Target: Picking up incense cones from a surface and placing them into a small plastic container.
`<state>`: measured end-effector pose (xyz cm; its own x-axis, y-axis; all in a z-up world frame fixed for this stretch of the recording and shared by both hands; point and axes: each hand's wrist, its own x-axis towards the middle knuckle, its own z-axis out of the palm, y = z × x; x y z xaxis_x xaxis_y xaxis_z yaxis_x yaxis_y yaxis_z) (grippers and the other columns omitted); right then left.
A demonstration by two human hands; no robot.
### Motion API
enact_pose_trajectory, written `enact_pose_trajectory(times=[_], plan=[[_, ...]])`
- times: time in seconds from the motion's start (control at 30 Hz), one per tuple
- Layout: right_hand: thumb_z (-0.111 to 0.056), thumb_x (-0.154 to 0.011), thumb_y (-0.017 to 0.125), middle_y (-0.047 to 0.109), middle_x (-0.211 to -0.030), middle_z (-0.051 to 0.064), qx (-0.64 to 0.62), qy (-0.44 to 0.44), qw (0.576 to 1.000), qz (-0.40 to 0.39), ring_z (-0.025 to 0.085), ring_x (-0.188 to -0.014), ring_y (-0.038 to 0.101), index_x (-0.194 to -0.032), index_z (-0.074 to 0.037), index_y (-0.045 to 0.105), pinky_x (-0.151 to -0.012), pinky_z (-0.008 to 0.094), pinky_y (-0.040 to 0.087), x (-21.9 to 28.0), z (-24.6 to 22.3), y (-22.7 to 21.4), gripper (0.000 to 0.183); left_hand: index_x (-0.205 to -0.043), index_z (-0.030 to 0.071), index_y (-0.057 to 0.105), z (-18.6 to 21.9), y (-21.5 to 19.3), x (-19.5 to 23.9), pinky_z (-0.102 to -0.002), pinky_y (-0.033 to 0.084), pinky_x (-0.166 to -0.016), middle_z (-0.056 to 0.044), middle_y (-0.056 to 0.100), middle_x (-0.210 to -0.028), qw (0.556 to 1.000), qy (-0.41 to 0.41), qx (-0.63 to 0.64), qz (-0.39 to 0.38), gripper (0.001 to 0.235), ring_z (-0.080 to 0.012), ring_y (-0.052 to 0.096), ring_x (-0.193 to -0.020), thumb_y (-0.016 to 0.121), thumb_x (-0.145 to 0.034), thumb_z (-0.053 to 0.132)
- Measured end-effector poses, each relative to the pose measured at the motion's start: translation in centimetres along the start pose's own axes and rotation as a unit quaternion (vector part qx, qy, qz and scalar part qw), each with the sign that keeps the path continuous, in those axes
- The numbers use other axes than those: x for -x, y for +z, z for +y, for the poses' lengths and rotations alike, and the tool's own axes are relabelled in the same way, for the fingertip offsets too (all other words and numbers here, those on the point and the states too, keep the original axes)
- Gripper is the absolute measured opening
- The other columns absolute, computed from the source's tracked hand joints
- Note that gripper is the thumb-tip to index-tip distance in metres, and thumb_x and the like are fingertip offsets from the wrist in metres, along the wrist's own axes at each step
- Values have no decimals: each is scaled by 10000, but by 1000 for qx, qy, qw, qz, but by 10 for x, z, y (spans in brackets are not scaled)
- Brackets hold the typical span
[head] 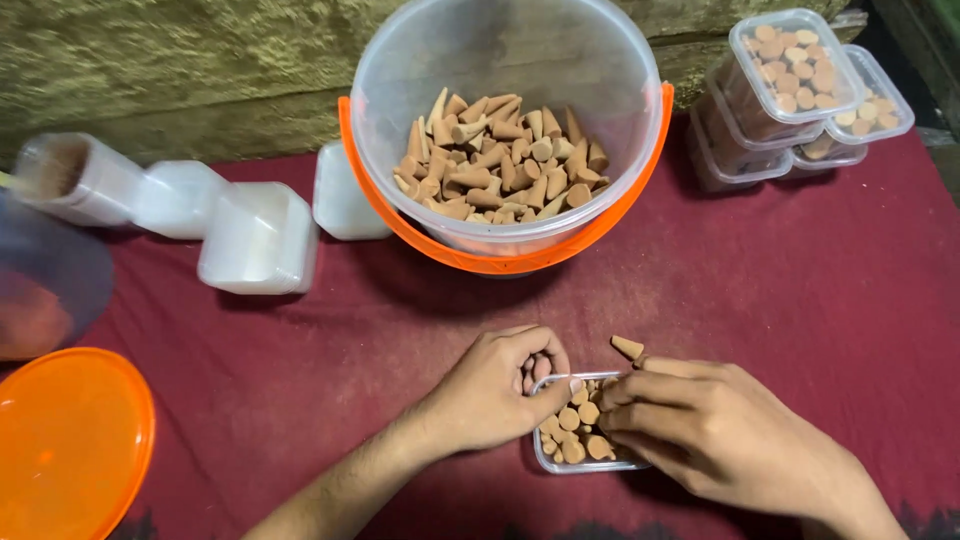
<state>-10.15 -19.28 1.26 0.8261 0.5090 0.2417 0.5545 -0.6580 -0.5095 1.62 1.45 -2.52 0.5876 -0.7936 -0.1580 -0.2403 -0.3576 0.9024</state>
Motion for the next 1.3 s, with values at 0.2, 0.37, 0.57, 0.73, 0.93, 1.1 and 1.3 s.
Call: enact_pose_trajectory(times=[0.2,0.37,0.57,0.73,0.93,1.1,1.3], plan=[[-271,-931,712,676,-984,15,127,96,986,59,206,-745,647,-980,-103,700,-656,337,599,10,-20,14,175,-816,179,547,-13,8,5,-307,459,-568,69,514,-612,1000,1,-14,-24,290,-118,487,-526,757,-881,368],[-272,-931,701,676,-1004,-13,149,138,978,38,191,-782,671,-998,-138,709,-605,325,593,13,-24,24,150,-891,189,578,-3,-3,17,-271,494,-565,81,536,-638,998,-26,29,-45,275,-86,520,-547,782,-853,370],[-319,-930,689,664,-915,-41,185,210,960,21,193,-710,710,-933,-203,691,-536,361,584,19,-24,40,116,-898,200,581,-11,5,20,-302,482,-575,70,484,-649,1000,-11,15,-12,276,-110,520,-540,787,-852,378],[-301,-964,665,621,-867,-19,262,181,948,24,211,-670,639,-805,-154,597,-571,372,561,22,-28,49,227,-882,181,592,-19,9,21,-325,463,-569,62,447,-622,999,34,12,20,193,-127,514,-547,735,-902,310],[-248,-842,792,664,-810,-106,63,295,949,96,123,-573,645,-781,-188,719,-480,304,486,17,-25,47,112,-936,186,598,-21,10,20,-341,482,-586,34,487,-649,999,48,-16,16,206,-160,558,-590,717,-911,352],[-224,-790,830,741,-833,-15,-46,272,944,181,85,-713,713,-896,-94,800,-688,223,565,11,-32,48,170,-944,189,603,-21,10,19,-339,486,-601,31,523,-674,1000,27,-15,3,212,-151,568,-624,659,-949,393],[-182,-912,706,646,-942,-7,78,260,952,139,301,-1443,569,-1108,-146,752,-607,303,613,1,-45,60,204,-895,138,615,-17,5,20,-337,516,-647,12,689,-739,998,63,20,8,283,-160,651,-682,521,-1021,373]])
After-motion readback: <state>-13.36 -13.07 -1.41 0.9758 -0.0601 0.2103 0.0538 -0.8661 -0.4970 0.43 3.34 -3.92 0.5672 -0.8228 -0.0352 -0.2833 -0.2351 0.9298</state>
